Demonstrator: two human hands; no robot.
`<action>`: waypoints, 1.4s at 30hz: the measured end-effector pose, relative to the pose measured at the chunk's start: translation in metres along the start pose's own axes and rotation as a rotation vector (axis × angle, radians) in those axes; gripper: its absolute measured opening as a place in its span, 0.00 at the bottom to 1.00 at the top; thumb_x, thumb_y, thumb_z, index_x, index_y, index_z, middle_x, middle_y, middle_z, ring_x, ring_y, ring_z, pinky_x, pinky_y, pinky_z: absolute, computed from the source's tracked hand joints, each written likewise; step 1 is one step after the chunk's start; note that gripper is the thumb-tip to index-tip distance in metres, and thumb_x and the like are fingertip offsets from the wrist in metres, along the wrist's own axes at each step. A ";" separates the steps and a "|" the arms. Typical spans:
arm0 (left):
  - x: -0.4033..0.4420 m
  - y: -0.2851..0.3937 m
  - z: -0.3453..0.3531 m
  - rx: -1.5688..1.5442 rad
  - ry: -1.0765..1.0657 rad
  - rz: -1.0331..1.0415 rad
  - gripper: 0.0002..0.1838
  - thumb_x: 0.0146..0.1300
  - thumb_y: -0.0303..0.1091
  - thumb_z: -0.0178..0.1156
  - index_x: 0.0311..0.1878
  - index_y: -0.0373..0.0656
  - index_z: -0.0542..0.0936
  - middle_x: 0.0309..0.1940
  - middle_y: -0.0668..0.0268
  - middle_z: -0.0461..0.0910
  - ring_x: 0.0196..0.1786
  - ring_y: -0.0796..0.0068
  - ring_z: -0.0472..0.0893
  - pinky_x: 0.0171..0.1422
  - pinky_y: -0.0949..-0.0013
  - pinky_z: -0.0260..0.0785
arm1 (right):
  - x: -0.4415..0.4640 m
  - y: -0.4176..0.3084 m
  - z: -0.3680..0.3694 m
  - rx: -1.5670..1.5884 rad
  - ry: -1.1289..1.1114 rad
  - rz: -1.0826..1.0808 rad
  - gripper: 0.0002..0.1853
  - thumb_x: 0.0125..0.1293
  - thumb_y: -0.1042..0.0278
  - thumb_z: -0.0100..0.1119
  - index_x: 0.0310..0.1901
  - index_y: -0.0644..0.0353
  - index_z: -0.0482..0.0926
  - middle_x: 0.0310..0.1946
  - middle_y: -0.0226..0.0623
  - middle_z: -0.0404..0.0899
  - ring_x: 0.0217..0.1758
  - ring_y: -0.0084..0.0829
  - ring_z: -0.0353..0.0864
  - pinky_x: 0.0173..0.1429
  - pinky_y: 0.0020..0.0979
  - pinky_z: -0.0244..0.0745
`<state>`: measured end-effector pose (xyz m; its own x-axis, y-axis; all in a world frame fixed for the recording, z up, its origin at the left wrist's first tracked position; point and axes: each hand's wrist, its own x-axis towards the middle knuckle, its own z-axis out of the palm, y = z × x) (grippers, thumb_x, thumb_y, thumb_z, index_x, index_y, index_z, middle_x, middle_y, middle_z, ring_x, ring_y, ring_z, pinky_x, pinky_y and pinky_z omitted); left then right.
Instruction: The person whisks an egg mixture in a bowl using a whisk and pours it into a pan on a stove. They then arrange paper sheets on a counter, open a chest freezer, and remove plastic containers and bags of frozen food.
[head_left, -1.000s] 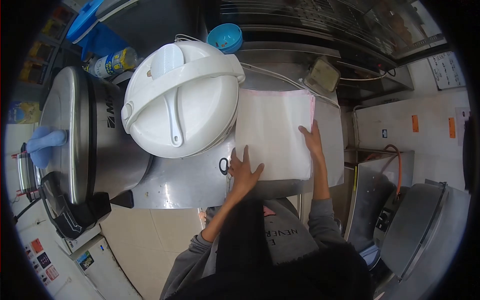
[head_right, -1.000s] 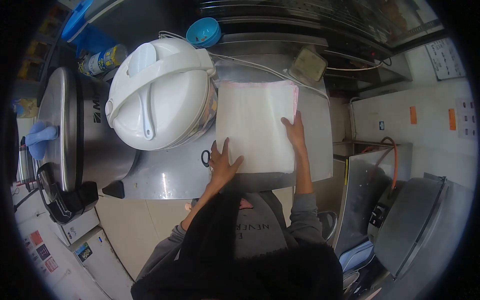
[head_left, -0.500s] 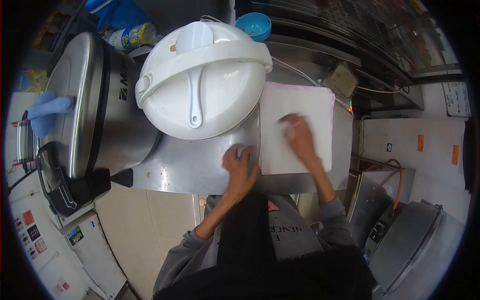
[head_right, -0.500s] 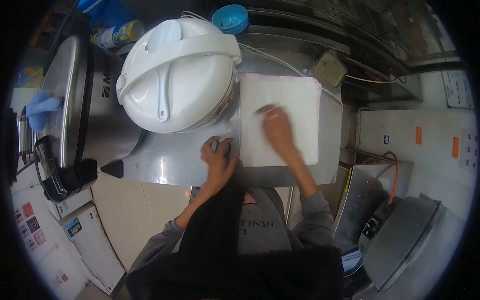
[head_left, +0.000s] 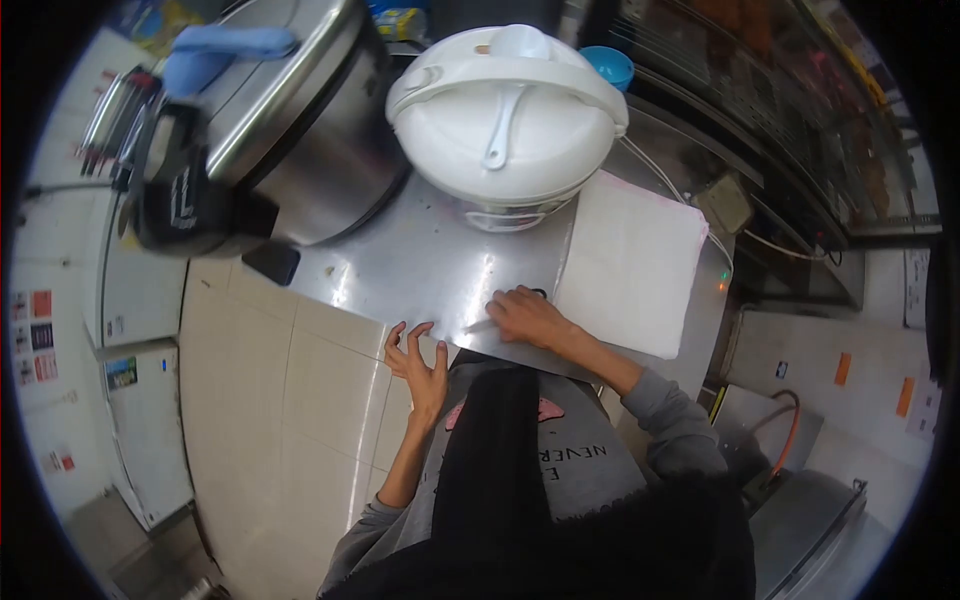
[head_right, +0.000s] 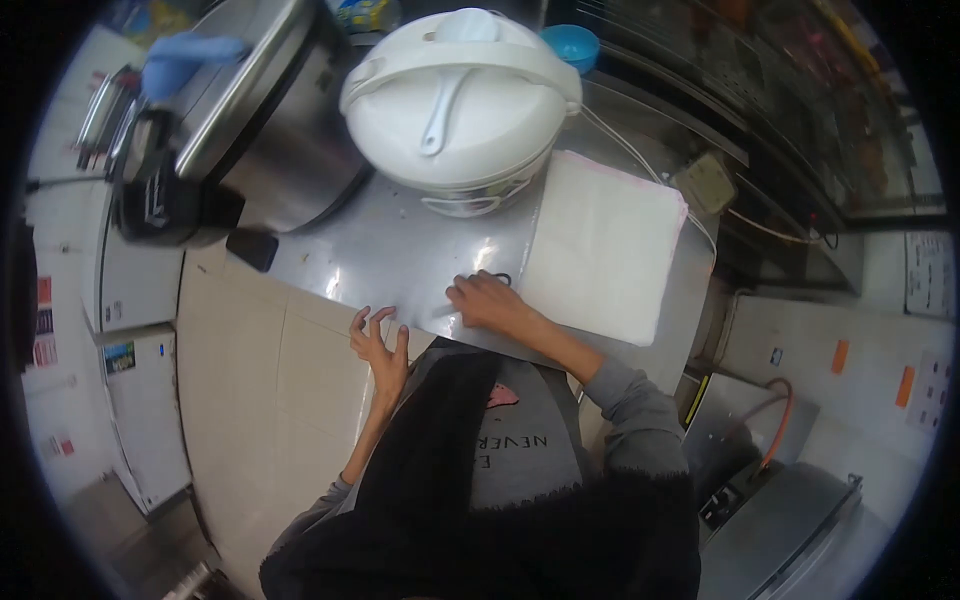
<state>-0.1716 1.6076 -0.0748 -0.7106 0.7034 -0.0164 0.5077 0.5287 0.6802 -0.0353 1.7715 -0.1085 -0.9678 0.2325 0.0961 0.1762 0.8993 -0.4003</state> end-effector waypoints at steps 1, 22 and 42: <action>-0.011 -0.004 -0.002 -0.025 0.018 -0.021 0.18 0.52 0.32 0.59 0.48 0.50 0.73 0.56 0.58 0.58 0.60 0.55 0.54 0.64 0.51 0.42 | -0.001 -0.002 -0.012 0.088 -0.028 0.072 0.14 0.43 0.71 0.58 0.33 0.63 0.69 0.31 0.42 0.70 0.34 0.40 0.74 0.41 0.39 0.69; -0.279 -0.217 0.013 -0.499 -0.799 -0.906 0.43 0.57 0.61 0.47 0.63 0.33 0.57 0.62 0.47 0.58 0.66 0.56 0.57 0.67 0.63 0.50 | -0.074 -0.057 -0.056 0.006 0.414 0.722 0.23 0.57 0.59 0.59 0.51 0.64 0.69 0.47 0.46 0.70 0.47 0.43 0.73 0.50 0.35 0.68; -0.529 -0.424 -0.080 -1.122 -0.801 -1.289 0.42 0.55 0.59 0.51 0.60 0.35 0.49 0.57 0.53 0.59 0.53 0.63 0.65 0.53 0.64 0.63 | -0.088 -0.361 0.301 0.328 -1.296 0.135 0.38 0.57 0.33 0.44 0.64 0.49 0.57 0.66 0.40 0.51 0.71 0.45 0.40 0.68 0.54 0.36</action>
<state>-0.0499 0.9738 -0.2961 0.1863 0.3833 -0.9046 -0.8244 0.5619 0.0683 -0.0677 1.3147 -0.2469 -0.4499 -0.3680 -0.8137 0.4089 0.7252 -0.5540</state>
